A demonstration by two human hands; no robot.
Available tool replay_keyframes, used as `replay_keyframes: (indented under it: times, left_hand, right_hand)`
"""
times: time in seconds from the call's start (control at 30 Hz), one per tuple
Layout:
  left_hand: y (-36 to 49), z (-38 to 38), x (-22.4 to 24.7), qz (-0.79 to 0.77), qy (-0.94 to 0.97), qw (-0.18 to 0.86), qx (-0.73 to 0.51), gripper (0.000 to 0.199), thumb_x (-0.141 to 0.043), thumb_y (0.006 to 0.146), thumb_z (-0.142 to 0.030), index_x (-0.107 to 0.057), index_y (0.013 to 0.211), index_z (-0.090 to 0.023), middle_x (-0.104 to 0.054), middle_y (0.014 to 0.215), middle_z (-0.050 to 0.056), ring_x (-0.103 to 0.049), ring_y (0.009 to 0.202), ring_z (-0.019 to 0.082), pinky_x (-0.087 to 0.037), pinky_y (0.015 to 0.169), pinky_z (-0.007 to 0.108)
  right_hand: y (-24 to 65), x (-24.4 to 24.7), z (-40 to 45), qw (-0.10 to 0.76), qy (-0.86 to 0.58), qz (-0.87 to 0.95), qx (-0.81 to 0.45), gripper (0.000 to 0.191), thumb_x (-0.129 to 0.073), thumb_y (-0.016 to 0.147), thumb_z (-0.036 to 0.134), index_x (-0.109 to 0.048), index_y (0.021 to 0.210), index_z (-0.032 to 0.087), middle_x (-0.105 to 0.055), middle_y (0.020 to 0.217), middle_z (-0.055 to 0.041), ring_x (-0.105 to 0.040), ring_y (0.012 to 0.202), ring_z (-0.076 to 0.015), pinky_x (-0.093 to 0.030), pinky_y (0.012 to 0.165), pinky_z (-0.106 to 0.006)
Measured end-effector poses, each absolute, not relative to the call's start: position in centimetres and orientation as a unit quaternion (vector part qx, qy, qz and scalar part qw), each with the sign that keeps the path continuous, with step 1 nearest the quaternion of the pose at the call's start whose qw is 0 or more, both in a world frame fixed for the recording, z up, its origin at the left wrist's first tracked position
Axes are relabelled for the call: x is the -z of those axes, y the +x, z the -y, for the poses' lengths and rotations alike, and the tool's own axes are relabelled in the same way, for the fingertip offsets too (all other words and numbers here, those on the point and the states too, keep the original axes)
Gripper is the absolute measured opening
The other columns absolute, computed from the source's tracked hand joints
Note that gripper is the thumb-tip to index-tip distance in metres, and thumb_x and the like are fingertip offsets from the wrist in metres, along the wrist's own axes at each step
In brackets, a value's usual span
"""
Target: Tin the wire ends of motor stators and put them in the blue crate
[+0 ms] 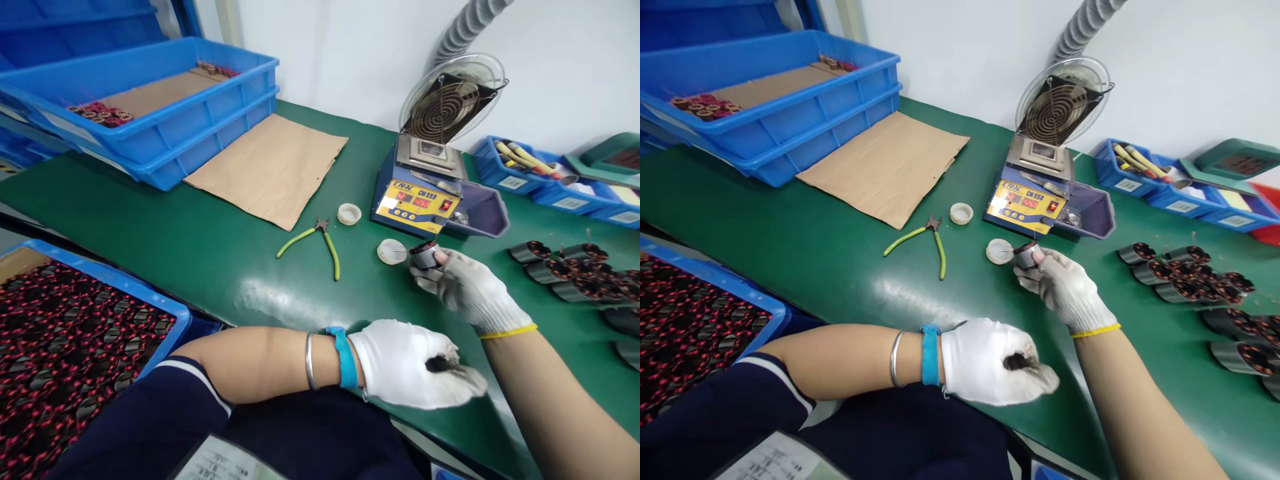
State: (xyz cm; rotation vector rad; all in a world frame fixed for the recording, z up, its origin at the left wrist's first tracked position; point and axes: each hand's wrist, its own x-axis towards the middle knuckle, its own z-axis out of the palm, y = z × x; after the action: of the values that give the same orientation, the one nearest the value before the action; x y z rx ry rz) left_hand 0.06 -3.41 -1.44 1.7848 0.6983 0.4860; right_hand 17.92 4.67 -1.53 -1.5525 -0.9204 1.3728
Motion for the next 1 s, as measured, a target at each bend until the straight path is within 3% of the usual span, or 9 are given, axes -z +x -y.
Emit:
replay_keyframes:
  times: [0.13,0.27,0.4,0.47,0.53,0.63,0.77,0.87,1.0]
  left_hand:
    - [0.0,3.1,1.2,-0.277,0.771,0.545,-0.179,0.034,-0.063,0.083,-0.054,-0.059,0.070,-0.022,-0.069,0.075,-0.001,-0.067,0.076,0.018,-0.048,0.070,0.025]
    - [0.0,3.4,1.0,-0.258,0.800,0.508,-0.190,0.034,-0.062,0.084,-0.056,-0.064,0.082,-0.023,-0.075,0.092,0.001,-0.071,0.088,0.021,-0.048,0.071,0.025]
    - [0.1,3.8,1.3,-0.249,0.816,0.479,-0.207,0.037,-0.059,0.085,-0.058,-0.066,0.087,-0.022,-0.076,0.093,0.003,-0.072,0.092,0.023,-0.048,0.069,0.025]
    - [0.2,4.0,1.6,-0.252,0.823,0.459,-0.218,0.038,-0.058,0.085,-0.060,-0.066,0.088,-0.022,-0.076,0.093,0.004,-0.073,0.091,0.025,-0.048,0.068,0.026]
    - [0.2,4.1,1.8,-0.259,0.827,0.444,-0.228,0.039,-0.058,0.085,-0.060,-0.067,0.089,-0.022,-0.076,0.094,0.005,-0.073,0.091,0.026,-0.049,0.067,0.027]
    - [0.3,4.1,1.8,-0.252,0.827,0.444,-0.235,0.036,-0.059,0.084,-0.058,-0.069,0.091,-0.023,-0.076,0.095,0.004,-0.073,0.089,0.025,-0.049,0.067,0.026]
    - [0.2,4.2,1.6,-0.244,0.823,0.446,-0.253,0.035,-0.062,0.083,-0.050,-0.067,0.107,-0.025,-0.076,0.099,0.003,-0.073,0.088,0.023,-0.053,0.072,0.027]
    - [0.3,4.6,1.7,-0.263,0.826,0.425,-0.260,0.048,-0.060,0.083,-0.053,-0.062,0.123,-0.026,-0.076,0.101,0.005,-0.074,0.088,0.025,-0.055,0.073,0.029]
    - [0.6,5.0,2.1,-0.255,0.844,0.397,-0.256,0.058,-0.054,0.083,-0.061,-0.061,0.125,-0.022,-0.076,0.096,0.007,-0.074,0.082,0.027,-0.056,0.065,0.031]
  right_hand:
    - [17.4,1.8,-5.1,0.403,-0.669,0.344,-0.521,0.033,-0.070,0.064,0.026,-0.059,0.095,0.018,-0.069,0.077,-0.0079,-0.069,0.064,-0.0181,-0.060,0.056,-0.027]
    - [17.4,1.4,-5.0,0.392,-0.699,0.370,-0.470,0.034,-0.063,0.064,0.032,-0.059,0.094,0.018,-0.068,0.080,-0.0086,-0.068,0.065,-0.0182,-0.060,0.059,-0.031]
    - [17.1,0.6,-4.9,0.392,-0.739,0.447,-0.316,0.054,-0.061,0.063,0.043,-0.060,0.111,0.019,-0.067,0.094,-0.0077,-0.068,0.081,-0.0205,-0.059,0.085,-0.042]
    - [16.8,0.4,-4.8,0.367,-0.763,0.492,-0.204,0.066,-0.068,0.058,0.042,-0.061,0.120,0.022,-0.065,0.108,-0.0085,-0.065,0.099,-0.0261,-0.050,0.101,-0.049]
    - [16.4,0.4,-4.6,0.319,-0.775,0.535,-0.106,0.069,-0.073,0.055,0.042,-0.065,0.121,0.026,-0.061,0.121,-0.0093,-0.059,0.114,-0.0332,-0.042,0.107,-0.055]
    - [16.0,0.7,-4.2,0.239,-0.774,0.586,-0.026,0.063,-0.071,0.060,0.048,-0.068,0.121,0.032,-0.057,0.126,-0.0095,-0.058,0.112,-0.0382,-0.046,0.098,-0.059]
    - [16.0,1.1,-3.7,0.183,-0.766,0.616,0.017,0.061,-0.064,0.066,0.054,-0.067,0.123,0.034,-0.059,0.125,-0.0091,-0.063,0.103,-0.0372,-0.051,0.084,-0.053]
    - [16.3,0.4,-4.3,0.187,-0.769,0.609,0.041,0.063,-0.063,0.066,0.054,-0.066,0.124,0.033,-0.059,0.125,-0.0086,-0.063,0.104,-0.0348,-0.052,0.082,-0.049]
    - [17.2,-2.5,-7.6,0.245,-0.767,0.584,0.100,0.065,-0.068,0.063,0.052,-0.066,0.124,0.032,-0.060,0.121,-0.0078,-0.064,0.103,-0.0309,-0.052,0.088,-0.048]
